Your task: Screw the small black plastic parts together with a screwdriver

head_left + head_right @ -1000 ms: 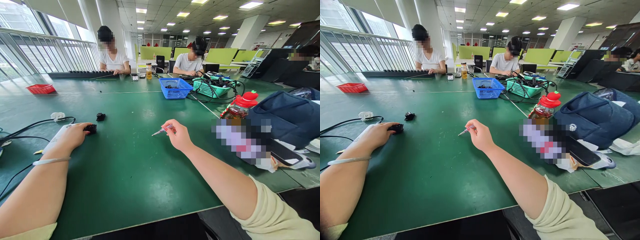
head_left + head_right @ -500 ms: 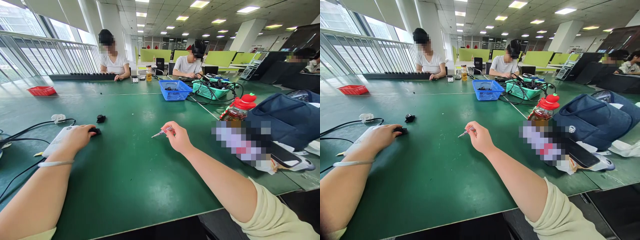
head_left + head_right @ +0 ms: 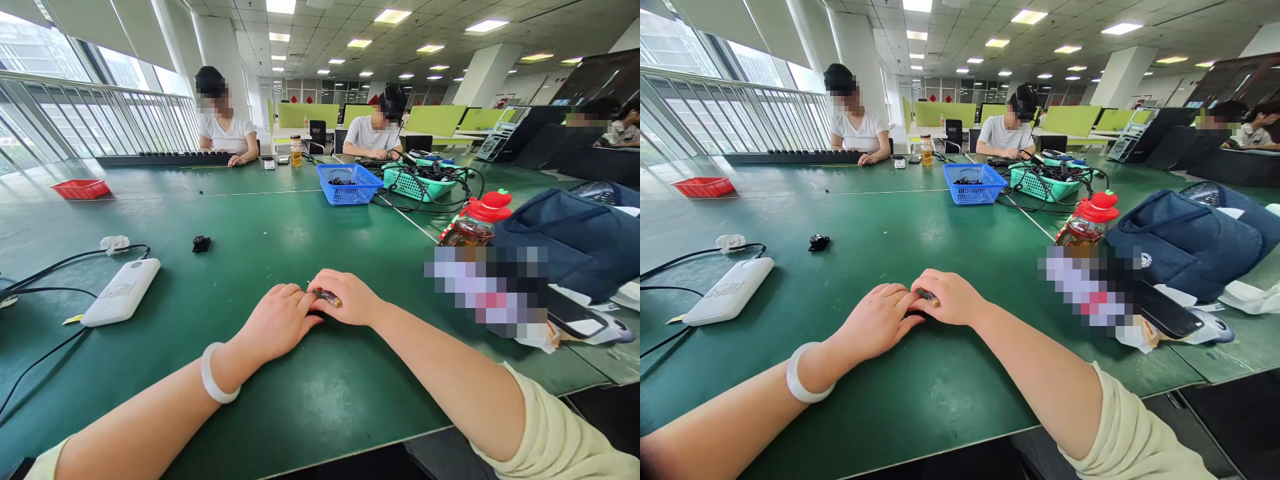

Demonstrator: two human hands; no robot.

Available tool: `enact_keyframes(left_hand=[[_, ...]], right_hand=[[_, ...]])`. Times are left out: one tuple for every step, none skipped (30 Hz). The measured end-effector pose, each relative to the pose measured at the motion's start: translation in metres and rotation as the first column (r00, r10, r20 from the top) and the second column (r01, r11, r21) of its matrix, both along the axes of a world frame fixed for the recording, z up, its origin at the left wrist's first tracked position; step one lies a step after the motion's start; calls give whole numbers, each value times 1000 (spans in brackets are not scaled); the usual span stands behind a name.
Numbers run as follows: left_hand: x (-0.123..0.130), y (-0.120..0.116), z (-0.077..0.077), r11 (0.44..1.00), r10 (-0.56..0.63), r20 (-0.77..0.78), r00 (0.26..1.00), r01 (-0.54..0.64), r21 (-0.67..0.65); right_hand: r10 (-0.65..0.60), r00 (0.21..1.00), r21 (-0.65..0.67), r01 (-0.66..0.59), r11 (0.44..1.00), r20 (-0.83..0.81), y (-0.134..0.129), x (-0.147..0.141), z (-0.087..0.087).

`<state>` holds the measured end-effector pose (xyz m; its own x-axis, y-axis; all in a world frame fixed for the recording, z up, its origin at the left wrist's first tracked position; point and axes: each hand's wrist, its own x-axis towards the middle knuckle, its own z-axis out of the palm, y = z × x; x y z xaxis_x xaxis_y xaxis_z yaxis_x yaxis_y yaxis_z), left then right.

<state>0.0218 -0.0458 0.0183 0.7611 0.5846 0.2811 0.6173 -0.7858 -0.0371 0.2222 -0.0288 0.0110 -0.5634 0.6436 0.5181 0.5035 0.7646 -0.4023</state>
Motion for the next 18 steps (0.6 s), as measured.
enact_keyframes(left_hand=[[0,1,-2,1000,24,-2,1000,-24,-2],[0,4,-3,999,48,-5,999,-48,-5],[-1,7,-4,998,67,-4,998,-67,-13],[-2,11,-5,996,82,5,997,-81,-25],[-4,14,-6,995,87,19,996,-87,-42],[-5,18,-6,995,85,35,996,-83,-61],[-6,21,-7,994,75,51,996,-70,-81],[-8,24,-8,994,62,67,996,-55,-99],[-9,26,-9,993,50,83,995,-40,-115],[-10,27,-10,991,40,102,994,-27,-132],[-11,29,-11,988,35,125,992,-16,-152],[-12,30,-12,985,35,152,988,-8,-172],[-13,31,-14,981,37,179,983,-1,-195],[-13,32,-15,976,42,204,978,4,-218],[-14,33,-16,970,47,223,974,8,-241],[-15,33,-17,965,55,237,970,10,-263],[-15,34,-18,959,62,245,968,11,-284],[-16,35,-18,953,70,249,966,9,-303]], right_hand=[[-10,1000,-7,10,1000,-28,1,1,0],[-22,998,-5,22,1000,-59,3,2,1],[-38,995,6,39,999,-90,3,3,2],[-57,991,25,60,998,-120,3,4,4],[-74,986,52,82,995,-147,2,4,6],[-91,981,88,107,990,-173,0,3,9],[-103,975,126,129,984,-197,-4,3,13],[-95,973,182,135,974,-211,-9,1,16],[-89,976,230,134,964,-199,-15,0,20],[-67,981,281,118,953,-184,-21,-2,23],[-26,987,334,79,939,-161,-27,-5,26],[13,992,375,37,926,-128,-33,-8,28],[52,993,418,-2,908,-108,-38,-11,30],[75,994,446,-31,894,-80,-42,-14,30],[99,994,466,-63,882,-53,-45,-17,29],[124,992,477,-94,874,-31,-46,-20,27],[146,989,485,-115,867,-25,-46,-22,24],[162,987,485,-136,864,-12,-45,-25,21]])
